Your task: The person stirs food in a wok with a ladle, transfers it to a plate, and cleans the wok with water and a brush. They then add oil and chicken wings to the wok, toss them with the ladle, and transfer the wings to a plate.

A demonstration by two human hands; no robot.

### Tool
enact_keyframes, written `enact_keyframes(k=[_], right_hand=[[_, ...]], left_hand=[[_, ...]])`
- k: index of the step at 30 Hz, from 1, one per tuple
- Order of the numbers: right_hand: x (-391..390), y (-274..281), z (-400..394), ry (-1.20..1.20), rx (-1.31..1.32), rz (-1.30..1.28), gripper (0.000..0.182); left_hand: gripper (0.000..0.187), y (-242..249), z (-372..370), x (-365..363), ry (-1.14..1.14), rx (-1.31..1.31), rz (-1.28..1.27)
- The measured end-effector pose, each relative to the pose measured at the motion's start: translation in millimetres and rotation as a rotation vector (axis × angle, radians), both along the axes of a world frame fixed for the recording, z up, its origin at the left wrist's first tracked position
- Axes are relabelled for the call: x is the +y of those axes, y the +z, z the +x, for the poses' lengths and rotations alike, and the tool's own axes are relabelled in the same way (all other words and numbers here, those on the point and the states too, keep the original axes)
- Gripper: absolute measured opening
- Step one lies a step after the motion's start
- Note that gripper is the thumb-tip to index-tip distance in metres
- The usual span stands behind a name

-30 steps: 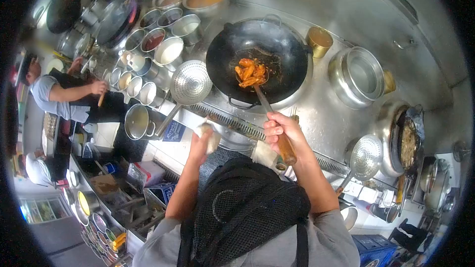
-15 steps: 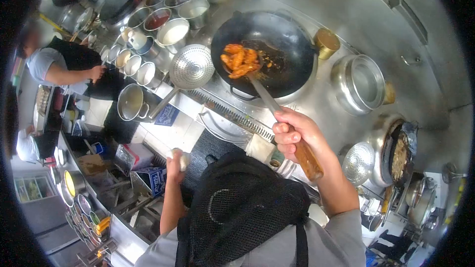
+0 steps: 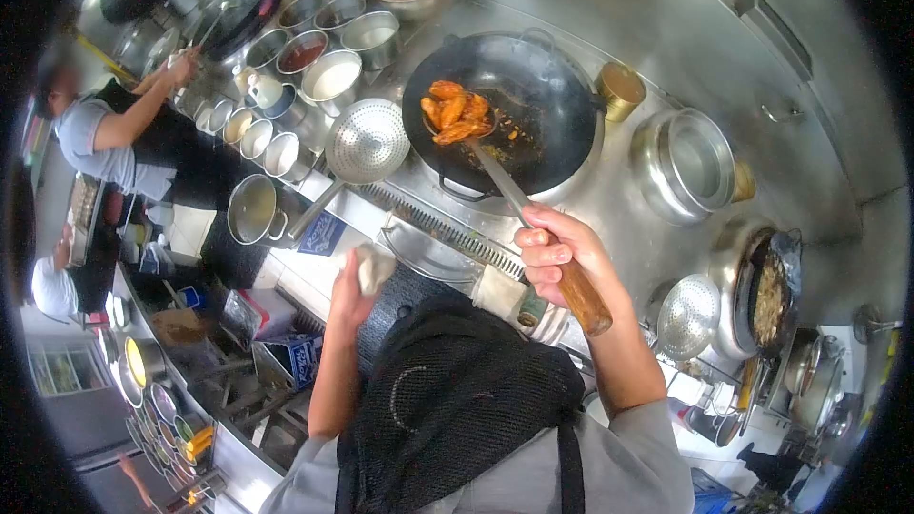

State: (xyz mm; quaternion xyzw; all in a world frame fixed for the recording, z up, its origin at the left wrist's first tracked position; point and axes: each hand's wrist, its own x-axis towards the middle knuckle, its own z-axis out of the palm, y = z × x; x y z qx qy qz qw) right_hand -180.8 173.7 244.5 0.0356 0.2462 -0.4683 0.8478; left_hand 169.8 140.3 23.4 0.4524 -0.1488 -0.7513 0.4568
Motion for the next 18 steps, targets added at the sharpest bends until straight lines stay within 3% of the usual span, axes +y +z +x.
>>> enact_keyframes(k=[3, 5, 11, 13, 14, 15, 17, 18], right_hand=[[5, 1, 2, -0.061, 0.153, 0.011, 0.007], [11, 2, 7, -0.120, 0.227, 0.056, 0.008], [37, 3, 30, -0.326, 0.215, 0.111, 0.014], [37, 12, 36, -0.369, 0.251, 0.143, 0.009], [36, 20, 41, -0.388, 0.323, 0.195, 0.008], [46, 8, 34, -0.275, 0.400, 0.152, 0.012], [41, 23, 43, -0.306, 0.429, 0.241, 0.014], [39, 23, 37, -0.311, 0.434, 0.240, 0.014]], left_hand=[[0.057, 23, -64, -66, -0.239, 0.068, -0.015], [0.048, 46, -106, -103, -0.383, 0.055, 0.071], [0.028, -3, -178, -133, -0.589, 0.051, 0.121], [0.027, 26, -178, -113, -0.382, 0.029, 0.023], [0.025, 38, -170, -115, -0.414, 0.079, 0.103], [0.025, 17, -165, -121, -0.419, 0.097, 0.127], [0.023, 21, -158, -124, -0.363, 0.079, 0.047], [0.023, 30, -147, -126, -0.446, 0.109, 0.017]])
